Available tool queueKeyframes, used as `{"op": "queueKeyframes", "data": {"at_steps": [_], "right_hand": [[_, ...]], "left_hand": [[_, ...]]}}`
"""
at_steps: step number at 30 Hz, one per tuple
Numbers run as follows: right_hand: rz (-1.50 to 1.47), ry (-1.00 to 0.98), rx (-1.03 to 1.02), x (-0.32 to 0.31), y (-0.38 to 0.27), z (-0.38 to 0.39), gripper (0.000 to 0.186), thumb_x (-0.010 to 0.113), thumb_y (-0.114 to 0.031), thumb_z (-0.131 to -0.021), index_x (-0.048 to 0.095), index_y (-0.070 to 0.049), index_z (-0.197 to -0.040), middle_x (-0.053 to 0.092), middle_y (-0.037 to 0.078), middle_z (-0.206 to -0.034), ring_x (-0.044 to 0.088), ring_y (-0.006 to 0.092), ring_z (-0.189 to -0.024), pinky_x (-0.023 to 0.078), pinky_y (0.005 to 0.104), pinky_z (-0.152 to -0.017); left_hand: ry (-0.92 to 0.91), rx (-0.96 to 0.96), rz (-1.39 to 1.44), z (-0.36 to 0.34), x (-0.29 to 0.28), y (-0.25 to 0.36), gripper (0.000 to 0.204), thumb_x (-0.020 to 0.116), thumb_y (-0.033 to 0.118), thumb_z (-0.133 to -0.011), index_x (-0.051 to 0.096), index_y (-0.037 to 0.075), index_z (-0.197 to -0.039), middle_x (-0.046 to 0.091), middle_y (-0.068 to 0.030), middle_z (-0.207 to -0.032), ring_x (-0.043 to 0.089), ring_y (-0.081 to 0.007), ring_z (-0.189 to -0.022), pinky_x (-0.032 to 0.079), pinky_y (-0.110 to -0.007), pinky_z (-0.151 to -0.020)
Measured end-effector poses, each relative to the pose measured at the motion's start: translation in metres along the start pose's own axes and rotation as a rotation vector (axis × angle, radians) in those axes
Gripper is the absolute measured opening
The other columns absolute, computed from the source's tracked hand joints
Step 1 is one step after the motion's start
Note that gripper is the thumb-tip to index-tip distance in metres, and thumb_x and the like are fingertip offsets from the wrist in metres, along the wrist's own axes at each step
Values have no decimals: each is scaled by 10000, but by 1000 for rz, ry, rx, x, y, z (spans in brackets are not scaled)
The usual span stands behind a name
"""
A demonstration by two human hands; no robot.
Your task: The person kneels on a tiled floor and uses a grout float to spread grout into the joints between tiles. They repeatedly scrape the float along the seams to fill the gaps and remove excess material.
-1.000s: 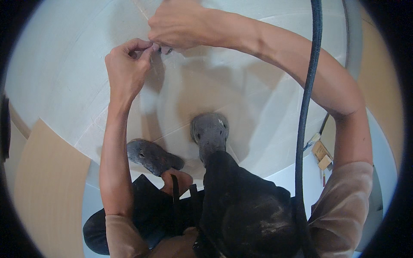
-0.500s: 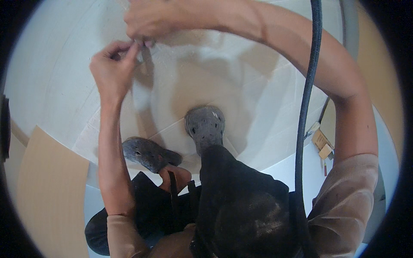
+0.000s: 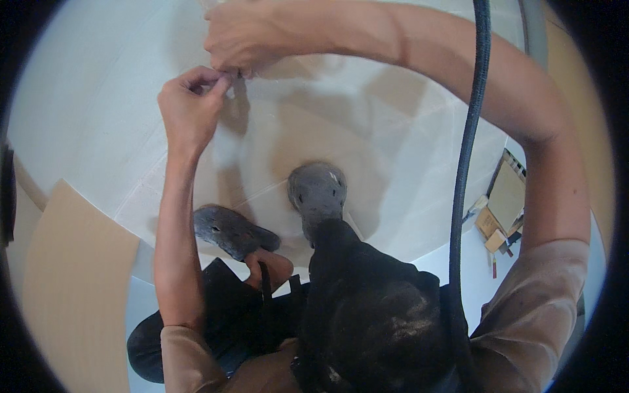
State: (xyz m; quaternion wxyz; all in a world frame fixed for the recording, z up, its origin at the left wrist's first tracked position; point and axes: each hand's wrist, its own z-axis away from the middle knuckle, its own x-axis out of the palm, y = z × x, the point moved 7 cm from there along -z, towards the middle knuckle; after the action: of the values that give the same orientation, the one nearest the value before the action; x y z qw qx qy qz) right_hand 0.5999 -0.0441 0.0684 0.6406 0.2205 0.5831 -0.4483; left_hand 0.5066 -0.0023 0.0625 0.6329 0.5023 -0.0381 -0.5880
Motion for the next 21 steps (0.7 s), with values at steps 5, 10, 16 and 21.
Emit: {"op": "queueKeyframes", "data": {"at_steps": [5, 10, 16, 21], "right_hand": [[15, 2, 12, 9, 0, -7, 204, 710, -311, -778, 700, -133, -680, 690, 62, -697, 680, 253, -784, 446, 356, -845], [-92, 224, 233, 0, -25, 41, 141, 683, -246, -848, 660, -108, -858, 634, 70, -802, 647, 258, -800, 449, 364, -813], [-687, 406, 1029, 3, -33, 124, 137, 624, -141, -910, 593, -26, -978, 626, 160, -919, 628, 361, -858, 477, 474, -834], [-683, 592, 971, 31, -85, 152, 142, 601, -93, -938, 605, 25, -1017, 591, 204, -917, 596, 393, -884, 478, 489, -781]], "left_hand": [[61, 54, 25, 1, -2, -7, 179, 778, 160, -814, 762, -14, -854, 616, -36, -617, 468, -76, -567, 427, -285, -556], [103, 82, 74, 33, -3, -4, 159, 778, 149, -806, 764, 18, -895, 675, -88, -739, 600, -189, -674, 492, -330, -651], [333, 309, -107, 33, -31, 16, 264, 722, 104, -837, 732, 45, -1095, 679, -143, -1018, 632, -304, -788, 527, -389, -769], [215, 360, -316, 17, -16, 29, 370, 644, 72, -872, 663, 41, -1239, 642, -217, -1214, 658, -363, -967, 525, -448, -835]]}}
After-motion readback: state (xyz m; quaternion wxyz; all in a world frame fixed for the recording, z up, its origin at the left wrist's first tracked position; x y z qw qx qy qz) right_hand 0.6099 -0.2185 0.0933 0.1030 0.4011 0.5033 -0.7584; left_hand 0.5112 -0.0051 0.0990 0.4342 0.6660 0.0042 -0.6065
